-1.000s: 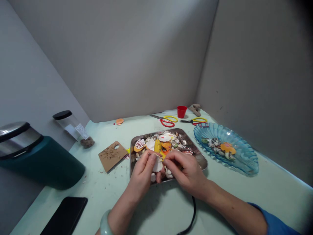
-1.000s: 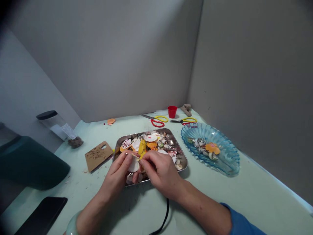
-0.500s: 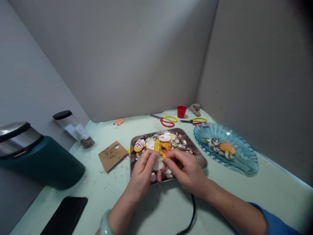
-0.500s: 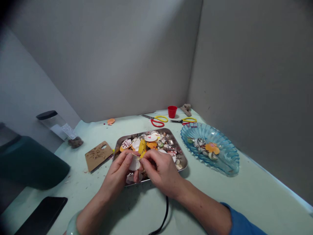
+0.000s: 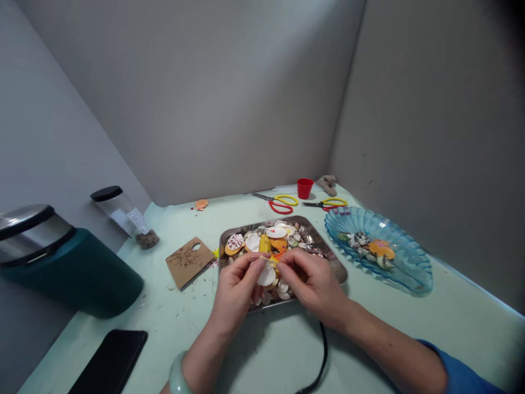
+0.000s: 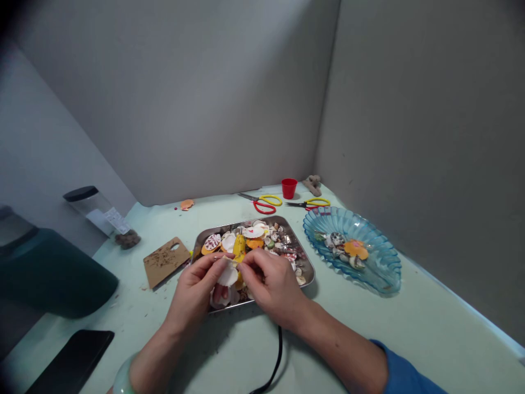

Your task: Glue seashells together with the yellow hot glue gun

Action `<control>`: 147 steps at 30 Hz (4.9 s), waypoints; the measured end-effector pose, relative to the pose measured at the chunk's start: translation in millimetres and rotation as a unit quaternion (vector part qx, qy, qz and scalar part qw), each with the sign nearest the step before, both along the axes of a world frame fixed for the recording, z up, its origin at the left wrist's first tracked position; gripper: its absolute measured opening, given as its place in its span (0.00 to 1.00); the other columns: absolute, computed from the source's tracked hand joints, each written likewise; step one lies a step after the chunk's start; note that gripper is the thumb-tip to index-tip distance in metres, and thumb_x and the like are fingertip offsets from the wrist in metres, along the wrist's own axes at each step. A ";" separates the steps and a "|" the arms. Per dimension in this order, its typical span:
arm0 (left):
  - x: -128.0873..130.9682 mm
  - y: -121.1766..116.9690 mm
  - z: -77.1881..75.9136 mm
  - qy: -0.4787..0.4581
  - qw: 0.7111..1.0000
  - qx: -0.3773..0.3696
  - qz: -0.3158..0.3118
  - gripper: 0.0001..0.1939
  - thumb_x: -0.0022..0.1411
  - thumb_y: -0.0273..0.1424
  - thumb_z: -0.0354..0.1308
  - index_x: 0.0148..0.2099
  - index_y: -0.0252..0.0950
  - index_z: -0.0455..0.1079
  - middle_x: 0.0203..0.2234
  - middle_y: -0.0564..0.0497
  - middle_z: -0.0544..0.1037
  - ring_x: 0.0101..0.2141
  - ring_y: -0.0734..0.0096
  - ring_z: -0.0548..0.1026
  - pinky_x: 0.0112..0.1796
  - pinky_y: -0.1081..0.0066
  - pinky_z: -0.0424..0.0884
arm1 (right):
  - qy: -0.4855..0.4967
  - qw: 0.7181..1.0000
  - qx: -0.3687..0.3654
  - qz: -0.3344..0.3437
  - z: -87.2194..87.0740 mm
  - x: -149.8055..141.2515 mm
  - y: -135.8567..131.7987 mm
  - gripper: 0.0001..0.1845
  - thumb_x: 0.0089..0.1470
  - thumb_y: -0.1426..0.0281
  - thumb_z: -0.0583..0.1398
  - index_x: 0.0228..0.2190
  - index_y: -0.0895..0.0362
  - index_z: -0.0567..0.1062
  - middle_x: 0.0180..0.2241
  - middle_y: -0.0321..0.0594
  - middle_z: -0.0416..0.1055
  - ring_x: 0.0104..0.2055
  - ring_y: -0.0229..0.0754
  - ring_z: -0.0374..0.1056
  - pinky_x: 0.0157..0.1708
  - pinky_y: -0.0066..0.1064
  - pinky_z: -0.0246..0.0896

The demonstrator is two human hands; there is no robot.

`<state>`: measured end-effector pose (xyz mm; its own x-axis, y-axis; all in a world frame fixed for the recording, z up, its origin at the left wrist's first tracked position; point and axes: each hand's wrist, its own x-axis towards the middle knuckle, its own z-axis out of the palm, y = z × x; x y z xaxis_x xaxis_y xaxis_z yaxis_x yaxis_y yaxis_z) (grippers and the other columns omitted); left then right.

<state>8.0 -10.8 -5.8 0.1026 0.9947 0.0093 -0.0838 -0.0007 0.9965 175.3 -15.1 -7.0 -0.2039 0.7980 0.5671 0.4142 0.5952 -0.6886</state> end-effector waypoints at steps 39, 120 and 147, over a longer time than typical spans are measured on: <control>0.3 0.3 1.6 -0.020 1.000 0.015 0.012 0.17 0.52 0.41 0.68 0.38 0.33 0.78 0.18 0.55 0.74 0.13 0.80 0.65 0.16 0.79 0.62 | -0.015 1.000 -0.014 -0.022 0.0 0.5 0.2 0.10 0.61 0.70 0.56 0.27 0.57 0.70 0.23 0.33 0.67 0.23 0.35 0.62 0.26 0.27 0.54; -1.8 -0.9 7.6 0.019 0.961 0.056 0.271 0.20 0.56 0.45 0.63 0.40 0.32 0.78 0.14 0.59 0.67 0.14 0.80 0.61 0.16 0.79 0.59 | 0.094 0.956 -0.227 0.161 3.2 29.0 -3.9 0.18 0.57 0.53 0.59 0.37 0.53 0.80 0.18 0.33 0.64 0.19 0.38 0.59 0.15 0.27 0.54; -2.1 1.3 4.4 0.014 0.959 0.064 0.274 0.20 0.57 0.45 0.62 0.41 0.32 0.78 0.13 0.60 0.66 0.14 0.81 0.62 0.16 0.81 0.58 | 0.031 0.965 -0.187 0.181 8.4 31.9 -2.1 0.21 0.61 0.52 0.57 0.41 0.55 0.79 0.19 0.33 0.64 0.23 0.39 0.64 0.20 0.26 0.60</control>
